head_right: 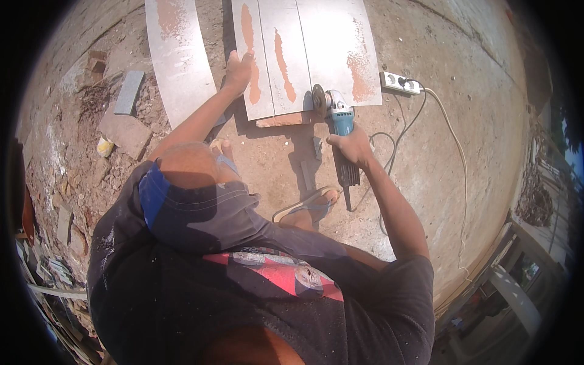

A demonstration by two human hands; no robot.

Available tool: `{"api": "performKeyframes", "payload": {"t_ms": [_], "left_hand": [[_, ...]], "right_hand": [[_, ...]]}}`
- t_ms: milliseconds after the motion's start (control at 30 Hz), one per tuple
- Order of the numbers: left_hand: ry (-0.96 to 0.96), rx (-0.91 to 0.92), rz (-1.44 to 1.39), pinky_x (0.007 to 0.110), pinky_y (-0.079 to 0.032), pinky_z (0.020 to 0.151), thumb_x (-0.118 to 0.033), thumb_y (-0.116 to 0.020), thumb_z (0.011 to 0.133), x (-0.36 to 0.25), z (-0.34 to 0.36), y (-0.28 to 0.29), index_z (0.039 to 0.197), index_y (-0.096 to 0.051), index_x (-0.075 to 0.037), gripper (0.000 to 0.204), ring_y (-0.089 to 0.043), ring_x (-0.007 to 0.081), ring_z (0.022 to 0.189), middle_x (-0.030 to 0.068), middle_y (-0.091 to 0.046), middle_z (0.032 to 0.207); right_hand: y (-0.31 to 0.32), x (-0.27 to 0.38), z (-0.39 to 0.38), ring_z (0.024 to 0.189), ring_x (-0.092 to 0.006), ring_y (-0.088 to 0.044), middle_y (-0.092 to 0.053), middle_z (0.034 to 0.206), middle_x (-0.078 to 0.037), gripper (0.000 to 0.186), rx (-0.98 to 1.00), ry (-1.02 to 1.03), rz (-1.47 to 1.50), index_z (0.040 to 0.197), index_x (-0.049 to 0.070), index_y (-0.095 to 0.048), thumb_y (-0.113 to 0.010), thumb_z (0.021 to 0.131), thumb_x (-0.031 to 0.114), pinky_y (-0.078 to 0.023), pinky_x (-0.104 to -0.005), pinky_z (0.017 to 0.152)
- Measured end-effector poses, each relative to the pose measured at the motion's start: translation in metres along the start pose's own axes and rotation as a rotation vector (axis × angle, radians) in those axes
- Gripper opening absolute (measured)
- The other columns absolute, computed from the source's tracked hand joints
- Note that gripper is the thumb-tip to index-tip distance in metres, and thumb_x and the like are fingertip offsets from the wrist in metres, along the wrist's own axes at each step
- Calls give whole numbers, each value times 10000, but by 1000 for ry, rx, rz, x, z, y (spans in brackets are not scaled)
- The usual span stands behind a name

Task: The person uses an angle grinder to cut a line through a ceramic tile on the ground.

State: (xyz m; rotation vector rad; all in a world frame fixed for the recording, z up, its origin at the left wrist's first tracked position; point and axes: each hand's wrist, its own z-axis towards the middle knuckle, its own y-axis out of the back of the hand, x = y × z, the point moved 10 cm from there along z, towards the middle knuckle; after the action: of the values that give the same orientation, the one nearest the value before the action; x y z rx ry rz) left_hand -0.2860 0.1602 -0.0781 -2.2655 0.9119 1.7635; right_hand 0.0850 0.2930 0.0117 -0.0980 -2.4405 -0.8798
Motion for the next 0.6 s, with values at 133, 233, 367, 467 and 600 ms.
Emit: {"api": "performKeyframes", "payload": {"t_ms": [133,233,367,467,600], "left_hand": [[-12,-14,-4,462,-484,1014,-339,-638,991,-3,-2,2,1207,-566,92,487,-657,406,1161,297,-678,1175],[0,-2,-29,457,-491,1003,-330,-641,991,-6,-5,2,1206,-568,91,478,-666,395,1141,286,-686,1162],[-11,-4,-21,453,-497,995,-330,-641,991,-7,-5,3,1206,-571,89,476,-672,385,1129,279,-692,1153],[-10,-2,-7,453,-497,996,-334,-642,990,-6,-4,3,1205,-571,90,481,-671,388,1134,284,-690,1154],[-7,-8,2,454,-495,998,-339,-643,988,-5,-4,2,1198,-570,93,486,-670,391,1136,288,-688,1152]], "right_hand": [[2,6,3,845,-251,-699,-728,943,-147,548,-7,10,-3,1117,-25,-657,-810,713,311,-558,-377,797],[3,13,4,788,-195,-671,-716,904,-112,509,-14,36,-11,1093,-27,-658,-810,720,284,-551,-347,740],[4,20,5,792,-198,-674,-718,907,-113,508,-7,38,-8,1086,-27,-660,-811,718,289,-552,-348,741],[4,19,3,787,-197,-673,-718,915,-118,503,-3,39,-13,1087,-29,-659,-810,718,278,-552,-347,733],[2,7,-2,844,-270,-705,-729,933,-169,535,-13,21,13,1095,-47,-661,-811,705,288,-558,-401,791]]}}
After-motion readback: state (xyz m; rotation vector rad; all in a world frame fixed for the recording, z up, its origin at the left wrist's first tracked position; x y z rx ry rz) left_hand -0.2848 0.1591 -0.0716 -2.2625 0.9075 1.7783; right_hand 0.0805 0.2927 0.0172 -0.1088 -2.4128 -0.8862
